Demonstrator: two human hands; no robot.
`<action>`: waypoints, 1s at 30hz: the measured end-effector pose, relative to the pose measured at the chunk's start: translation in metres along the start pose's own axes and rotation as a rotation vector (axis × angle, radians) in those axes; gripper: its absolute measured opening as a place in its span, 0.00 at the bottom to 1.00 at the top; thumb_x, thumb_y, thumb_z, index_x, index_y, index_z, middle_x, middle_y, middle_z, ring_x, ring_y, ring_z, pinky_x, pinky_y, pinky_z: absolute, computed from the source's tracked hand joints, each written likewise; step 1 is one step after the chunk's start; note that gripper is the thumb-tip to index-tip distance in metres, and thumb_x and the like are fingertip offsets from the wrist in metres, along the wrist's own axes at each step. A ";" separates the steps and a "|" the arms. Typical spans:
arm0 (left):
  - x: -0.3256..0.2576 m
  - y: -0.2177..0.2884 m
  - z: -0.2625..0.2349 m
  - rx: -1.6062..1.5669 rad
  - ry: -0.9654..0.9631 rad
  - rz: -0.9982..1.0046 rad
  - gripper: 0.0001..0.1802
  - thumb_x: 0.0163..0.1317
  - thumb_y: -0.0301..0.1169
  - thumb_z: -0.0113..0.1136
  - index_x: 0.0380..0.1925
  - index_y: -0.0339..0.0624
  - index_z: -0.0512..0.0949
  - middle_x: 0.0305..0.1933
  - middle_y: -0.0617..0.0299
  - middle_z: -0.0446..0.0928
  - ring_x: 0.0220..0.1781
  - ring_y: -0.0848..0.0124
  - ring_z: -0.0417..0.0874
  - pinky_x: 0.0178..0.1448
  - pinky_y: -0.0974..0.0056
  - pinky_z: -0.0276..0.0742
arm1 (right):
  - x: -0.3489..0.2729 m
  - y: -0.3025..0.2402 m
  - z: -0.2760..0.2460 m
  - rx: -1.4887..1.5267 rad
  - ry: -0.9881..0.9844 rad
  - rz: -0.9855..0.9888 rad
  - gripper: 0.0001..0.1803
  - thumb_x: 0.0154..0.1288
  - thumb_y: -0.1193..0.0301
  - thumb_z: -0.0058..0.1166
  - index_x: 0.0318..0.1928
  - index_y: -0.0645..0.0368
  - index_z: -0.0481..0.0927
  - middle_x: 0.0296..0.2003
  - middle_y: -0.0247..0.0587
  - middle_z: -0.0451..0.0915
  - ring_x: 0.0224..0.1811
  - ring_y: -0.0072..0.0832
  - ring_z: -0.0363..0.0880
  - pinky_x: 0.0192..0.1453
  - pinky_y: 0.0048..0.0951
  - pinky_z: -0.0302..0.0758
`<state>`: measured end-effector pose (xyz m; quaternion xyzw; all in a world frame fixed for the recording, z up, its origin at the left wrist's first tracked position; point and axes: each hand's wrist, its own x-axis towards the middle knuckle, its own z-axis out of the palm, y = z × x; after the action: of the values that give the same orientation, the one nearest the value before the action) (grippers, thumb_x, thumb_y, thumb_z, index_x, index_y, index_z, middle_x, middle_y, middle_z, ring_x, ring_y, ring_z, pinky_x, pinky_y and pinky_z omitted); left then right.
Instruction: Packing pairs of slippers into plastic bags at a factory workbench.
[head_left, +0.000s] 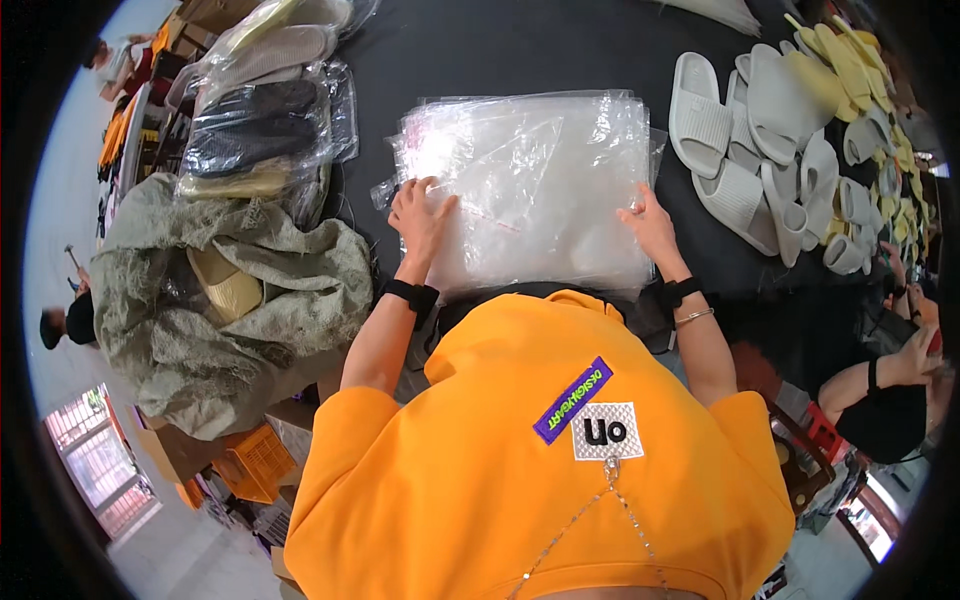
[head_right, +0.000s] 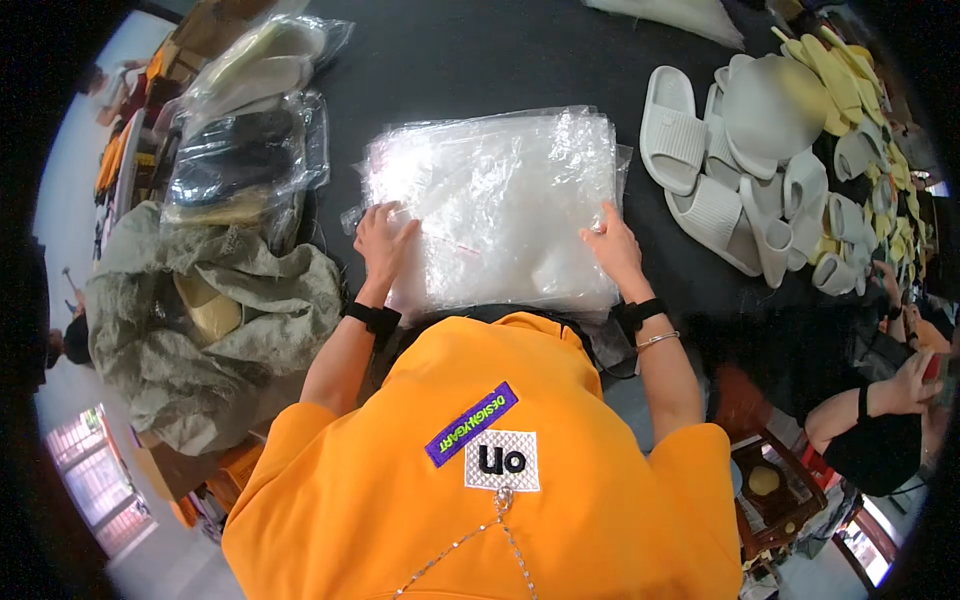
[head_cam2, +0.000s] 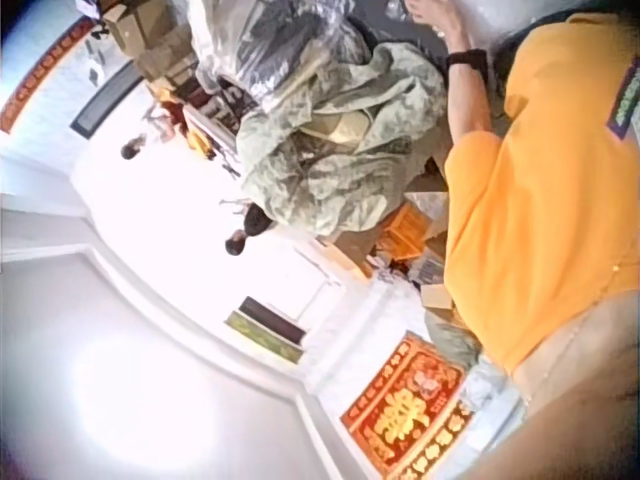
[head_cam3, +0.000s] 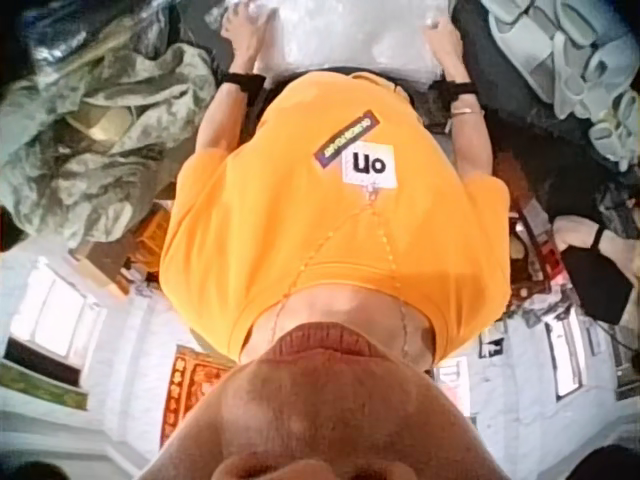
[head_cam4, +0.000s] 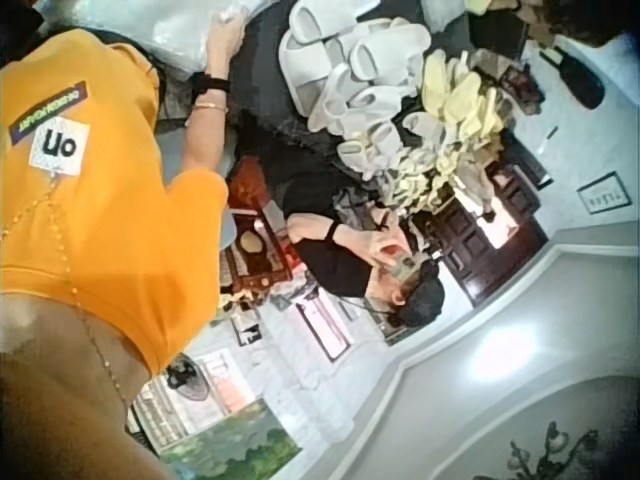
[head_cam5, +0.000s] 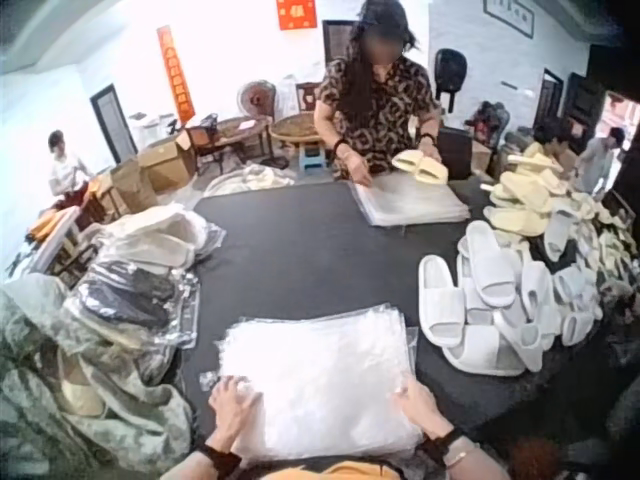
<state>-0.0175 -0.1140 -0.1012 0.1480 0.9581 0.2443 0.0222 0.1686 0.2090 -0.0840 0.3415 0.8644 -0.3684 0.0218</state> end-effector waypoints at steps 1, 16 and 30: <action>0.002 -0.002 0.000 0.008 -0.001 0.015 0.30 0.50 0.48 0.62 0.53 0.52 0.70 0.58 0.58 0.65 0.65 0.58 0.56 0.63 0.49 0.46 | 0.000 -0.007 -0.002 -0.013 -0.045 0.052 0.29 0.53 0.64 0.59 0.54 0.63 0.69 0.35 0.45 0.76 0.36 0.36 0.76 0.41 0.31 0.72; 0.013 0.001 -0.023 -0.487 0.044 0.050 0.17 0.55 0.23 0.54 0.46 0.41 0.70 0.37 0.57 0.77 0.47 0.63 0.76 0.49 0.61 0.70 | -0.017 0.043 -0.090 0.941 -0.041 0.121 0.08 0.63 0.68 0.44 0.40 0.55 0.72 0.50 0.40 0.75 0.50 0.29 0.74 0.46 0.28 0.71; 0.005 0.031 0.001 0.062 -0.226 0.623 0.20 0.52 0.41 0.61 0.46 0.54 0.75 0.51 0.62 0.72 0.58 0.60 0.67 0.58 0.49 0.57 | -0.045 0.041 -0.183 1.477 -0.212 -0.362 0.07 0.55 0.70 0.43 0.33 0.58 0.70 0.52 0.59 0.71 0.63 0.53 0.59 0.69 0.53 0.49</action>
<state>-0.0136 -0.0859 -0.0871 0.4604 0.8654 0.1919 0.0480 0.2669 0.3232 0.0369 0.0833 0.4298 -0.8788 -0.1898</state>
